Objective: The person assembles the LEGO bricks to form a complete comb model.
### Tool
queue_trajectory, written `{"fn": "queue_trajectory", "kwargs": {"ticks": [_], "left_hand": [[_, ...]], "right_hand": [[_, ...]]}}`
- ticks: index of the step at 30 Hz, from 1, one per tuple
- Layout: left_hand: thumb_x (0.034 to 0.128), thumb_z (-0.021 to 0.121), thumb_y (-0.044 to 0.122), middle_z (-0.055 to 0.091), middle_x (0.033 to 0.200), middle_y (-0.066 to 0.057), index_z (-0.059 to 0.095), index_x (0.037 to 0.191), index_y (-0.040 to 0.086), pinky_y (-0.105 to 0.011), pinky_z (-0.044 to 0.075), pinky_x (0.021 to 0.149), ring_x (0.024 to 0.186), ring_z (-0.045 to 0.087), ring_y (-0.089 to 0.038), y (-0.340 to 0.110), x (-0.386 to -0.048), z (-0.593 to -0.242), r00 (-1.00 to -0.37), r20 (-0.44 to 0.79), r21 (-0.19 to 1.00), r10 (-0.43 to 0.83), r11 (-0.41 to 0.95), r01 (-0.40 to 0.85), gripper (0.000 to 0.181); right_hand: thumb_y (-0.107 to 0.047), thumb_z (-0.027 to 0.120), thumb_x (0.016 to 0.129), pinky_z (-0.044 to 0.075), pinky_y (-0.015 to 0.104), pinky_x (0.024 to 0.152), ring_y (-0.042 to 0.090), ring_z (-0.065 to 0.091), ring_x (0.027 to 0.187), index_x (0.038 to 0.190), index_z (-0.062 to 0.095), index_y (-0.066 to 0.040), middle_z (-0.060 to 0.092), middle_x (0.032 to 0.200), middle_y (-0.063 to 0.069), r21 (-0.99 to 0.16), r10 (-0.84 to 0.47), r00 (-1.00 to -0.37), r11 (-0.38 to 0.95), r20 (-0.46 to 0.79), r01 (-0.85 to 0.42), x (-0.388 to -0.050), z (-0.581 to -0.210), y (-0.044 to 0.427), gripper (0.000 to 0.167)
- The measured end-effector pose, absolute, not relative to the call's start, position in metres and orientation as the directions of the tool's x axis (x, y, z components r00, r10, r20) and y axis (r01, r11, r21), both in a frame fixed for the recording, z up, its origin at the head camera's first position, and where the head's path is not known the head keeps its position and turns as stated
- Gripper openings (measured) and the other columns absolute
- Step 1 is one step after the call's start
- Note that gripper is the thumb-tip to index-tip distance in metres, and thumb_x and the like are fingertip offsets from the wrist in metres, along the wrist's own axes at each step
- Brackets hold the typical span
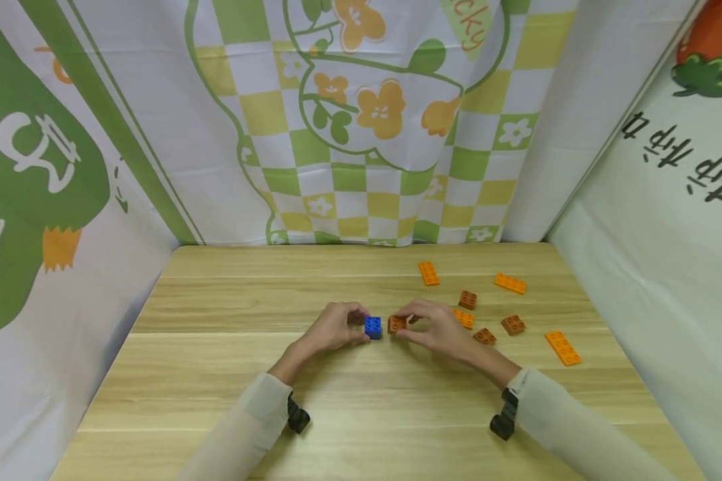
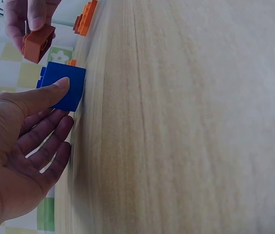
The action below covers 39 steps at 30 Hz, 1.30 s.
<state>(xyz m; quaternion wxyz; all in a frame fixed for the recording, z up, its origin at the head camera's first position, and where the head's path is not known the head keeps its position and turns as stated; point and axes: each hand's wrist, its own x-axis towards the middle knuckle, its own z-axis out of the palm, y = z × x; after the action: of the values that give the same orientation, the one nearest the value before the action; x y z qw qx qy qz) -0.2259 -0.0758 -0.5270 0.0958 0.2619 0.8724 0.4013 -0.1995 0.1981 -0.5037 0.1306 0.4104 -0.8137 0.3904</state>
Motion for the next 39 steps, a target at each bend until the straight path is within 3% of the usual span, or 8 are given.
{"fn": "queue_trajectory", "kwargs": {"ticks": [9,19,39], "left_hand": [[0.0824,0.093,0.012,0.078,0.108,-0.006,0.073,0.115,0.005,-0.034,0.06,0.091,0.1,0.074,-0.019,-0.076,-0.226,-0.527,-0.845,0.037,0.756,0.533,0.538,0.372,0.039],[0.0834,0.093,0.012,0.078,0.11,-0.007,0.073,0.115,0.005,-0.036,0.06,0.093,0.103,0.074,-0.021,-0.077,-0.226,-0.527,-0.842,0.024,0.769,0.539,0.528,0.36,0.038],[0.0817,0.094,0.012,0.078,0.11,-0.008,0.074,0.113,0.005,-0.038,0.06,0.095,0.105,0.074,-0.023,-0.077,-0.227,-0.527,-0.842,0.042,0.781,0.538,0.508,0.363,0.037]], "right_hand": [[0.002,0.092,0.078,0.064,0.043,0.072,0.024,0.075,0.088,0.11,0.078,0.002,0.078,0.104,0.014,-0.546,-0.563,-0.639,0.354,0.524,-0.759,-0.208,-0.5,0.185,0.034],[-0.001,0.092,0.08,0.065,0.042,0.071,0.026,0.076,0.085,0.108,0.079,0.003,0.079,0.102,0.014,-0.563,-0.573,-0.641,0.34,0.511,-0.753,-0.213,-0.503,0.173,0.031],[-0.008,0.088,0.087,0.064,0.045,0.078,0.025,0.076,0.092,0.113,0.08,0.0,0.078,0.108,0.012,-0.656,-0.565,-0.722,0.374,0.4,-0.656,-0.214,-0.503,0.16,0.028]]}}
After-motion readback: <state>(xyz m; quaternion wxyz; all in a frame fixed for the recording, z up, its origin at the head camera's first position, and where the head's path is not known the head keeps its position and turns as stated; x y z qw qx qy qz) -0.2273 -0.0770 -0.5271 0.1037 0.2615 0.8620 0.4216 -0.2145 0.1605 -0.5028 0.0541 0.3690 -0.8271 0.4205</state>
